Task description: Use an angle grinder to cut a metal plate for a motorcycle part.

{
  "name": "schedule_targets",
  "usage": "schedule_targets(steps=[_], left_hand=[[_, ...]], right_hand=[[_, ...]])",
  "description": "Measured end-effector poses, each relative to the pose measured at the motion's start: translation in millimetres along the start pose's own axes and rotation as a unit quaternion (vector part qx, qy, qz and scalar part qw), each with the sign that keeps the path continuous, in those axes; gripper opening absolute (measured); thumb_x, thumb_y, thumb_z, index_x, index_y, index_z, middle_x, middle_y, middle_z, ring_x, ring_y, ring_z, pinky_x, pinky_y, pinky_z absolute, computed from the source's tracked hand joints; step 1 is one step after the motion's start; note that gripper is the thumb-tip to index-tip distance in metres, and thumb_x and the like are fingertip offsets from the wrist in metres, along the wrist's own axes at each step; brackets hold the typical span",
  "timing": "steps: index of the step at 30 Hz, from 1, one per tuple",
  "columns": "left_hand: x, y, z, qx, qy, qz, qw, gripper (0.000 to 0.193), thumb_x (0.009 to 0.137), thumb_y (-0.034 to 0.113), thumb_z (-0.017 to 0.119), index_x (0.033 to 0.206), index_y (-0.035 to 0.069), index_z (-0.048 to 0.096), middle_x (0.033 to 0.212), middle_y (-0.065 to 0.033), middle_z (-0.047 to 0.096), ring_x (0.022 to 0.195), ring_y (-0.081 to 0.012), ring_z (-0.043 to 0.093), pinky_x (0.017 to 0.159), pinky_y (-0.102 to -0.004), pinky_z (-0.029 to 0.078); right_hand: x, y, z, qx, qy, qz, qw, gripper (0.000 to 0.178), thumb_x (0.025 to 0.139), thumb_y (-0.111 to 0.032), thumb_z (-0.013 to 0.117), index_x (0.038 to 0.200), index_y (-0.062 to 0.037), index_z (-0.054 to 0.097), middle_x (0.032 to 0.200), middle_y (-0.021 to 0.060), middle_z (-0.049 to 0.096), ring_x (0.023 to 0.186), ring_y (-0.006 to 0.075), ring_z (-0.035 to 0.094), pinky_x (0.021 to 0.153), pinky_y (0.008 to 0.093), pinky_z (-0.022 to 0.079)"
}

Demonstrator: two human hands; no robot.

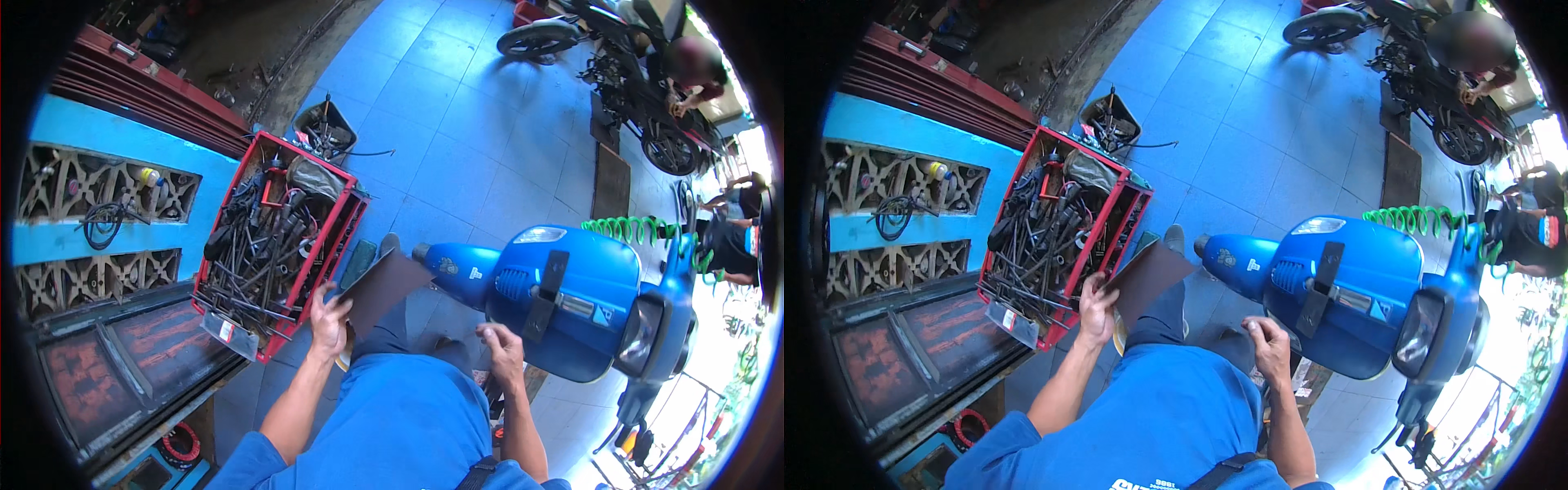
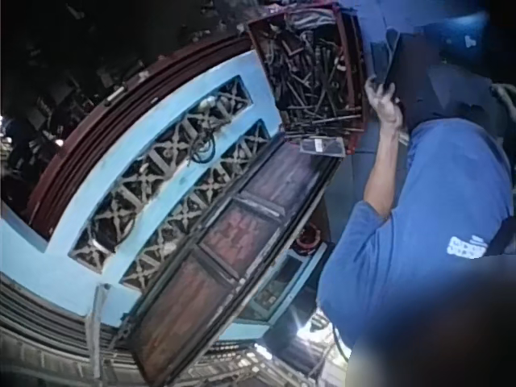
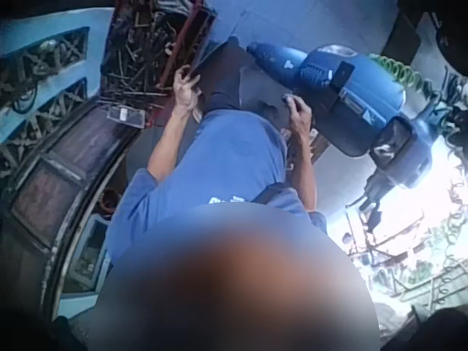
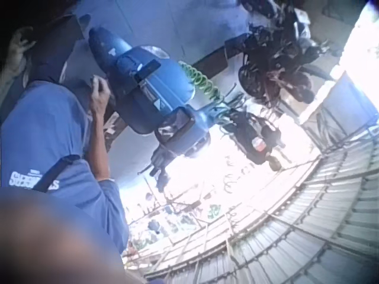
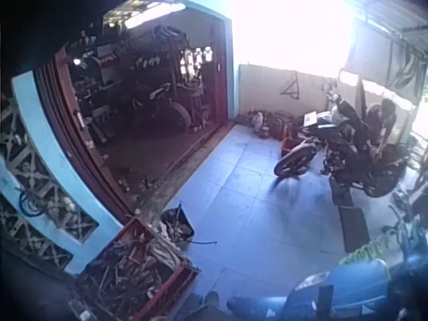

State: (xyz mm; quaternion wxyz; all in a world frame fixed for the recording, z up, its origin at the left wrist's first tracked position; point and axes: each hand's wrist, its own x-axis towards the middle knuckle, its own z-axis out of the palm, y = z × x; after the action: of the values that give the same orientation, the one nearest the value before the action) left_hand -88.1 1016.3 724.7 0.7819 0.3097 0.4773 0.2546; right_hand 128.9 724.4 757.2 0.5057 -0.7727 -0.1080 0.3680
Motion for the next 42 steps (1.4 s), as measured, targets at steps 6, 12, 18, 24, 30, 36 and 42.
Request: schedule_targets(steps=[6,12,18,24,30,36,42], left_hand=[[114.6,101.5,53.3,0.040,-0.058,0.012,0.997,0.062,0.084,-0.008,0.076,0.136,0.007,0.046,0.109,-0.0116,0.067,0.101,-0.0191,0.066,0.095,-0.0322,0.052],[158.3,158.8,68.2,-0.005,-0.070,0.043,0.997,0.062,0.085,-0.008,0.076,0.135,0.010,0.044,0.112,-0.0128,0.069,0.101,-0.0218,0.069,0.093,-0.0337,0.054],[181.7,178.3,71.1,-0.043,-0.030,0.042,0.998,0.062,0.085,-0.009,0.075,0.135,0.010,0.044,0.113,-0.0120,0.068,0.101,-0.0227,0.069,0.087,-0.0348,0.057],[205.1,192.2,87.3,-0.025,-0.034,0.066,0.997,0.056,0.087,-0.010,0.070,0.135,0.007,0.047,0.127,-0.0135,0.063,0.117,-0.0252,0.062,0.104,-0.0403,0.049],[263.3,196.3,107.6,0.075,-0.037,0.088,0.993,0.049,0.092,-0.002,0.067,0.137,0.004,0.048,0.128,-0.0124,0.063,0.118,-0.0259,0.062,0.101,-0.0408,0.050],[359.9,180.3,234.2,0.039,-0.078,0.052,0.995,0.054,0.091,-0.006,0.069,0.137,0.008,0.044,0.124,-0.0137,0.064,0.110,-0.0249,0.066,0.093,-0.0382,0.056],[437.2,184.5,373.9,0.075,-0.158,0.072,0.982,0.048,0.093,-0.008,0.067,0.134,0.010,0.049,0.115,-0.0077,0.066,0.100,-0.0166,0.066,0.079,-0.0294,0.057]], right_hand=[[91.6,-211.1,57.5,0.073,-0.058,-0.198,0.976,0.032,0.095,0.001,0.060,0.126,-0.0004,0.068,0.118,0.0154,0.070,0.103,0.0243,0.071,0.091,0.0365,0.056],[126.7,-397.1,67.8,0.008,-0.164,-0.519,0.839,0.041,0.077,-0.004,0.078,0.117,-0.0148,0.077,0.110,0.0131,0.073,0.088,0.0254,0.073,0.072,0.0348,0.058],[164.6,-447.8,95.7,-0.004,-0.054,-0.751,0.658,0.039,0.067,-0.011,0.077,0.104,-0.0200,0.075,0.098,0.0168,0.073,0.073,0.0245,0.067,0.053,0.0280,0.046],[148.6,-504.2,45.9,-0.154,-0.119,-0.550,0.812,0.008,0.090,-0.008,0.070,0.093,-0.0085,0.078,0.104,0.0007,0.077,0.078,0.0175,0.071,0.063,0.0266,0.053],[242.1,-499.4,11.5,-0.130,0.130,-0.736,0.652,0.028,0.071,-0.015,0.080,0.095,-0.0074,0.070,0.099,0.0129,0.071,0.077,0.0216,0.066,0.056,0.0288,0.047],[345.2,-449.4,-81.3,-0.174,0.066,-0.515,0.837,0.029,0.085,-0.014,0.068,0.113,-0.0072,0.067,0.103,0.0108,0.068,0.087,0.0252,0.067,0.076,0.0370,0.053],[422.5,-344.8,-148.9,-0.251,0.117,-0.251,0.928,0.035,0.092,-0.015,0.066,0.125,-0.0062,0.063,0.109,0.0170,0.069,0.099,0.0361,0.069,0.088,0.0455,0.056]])
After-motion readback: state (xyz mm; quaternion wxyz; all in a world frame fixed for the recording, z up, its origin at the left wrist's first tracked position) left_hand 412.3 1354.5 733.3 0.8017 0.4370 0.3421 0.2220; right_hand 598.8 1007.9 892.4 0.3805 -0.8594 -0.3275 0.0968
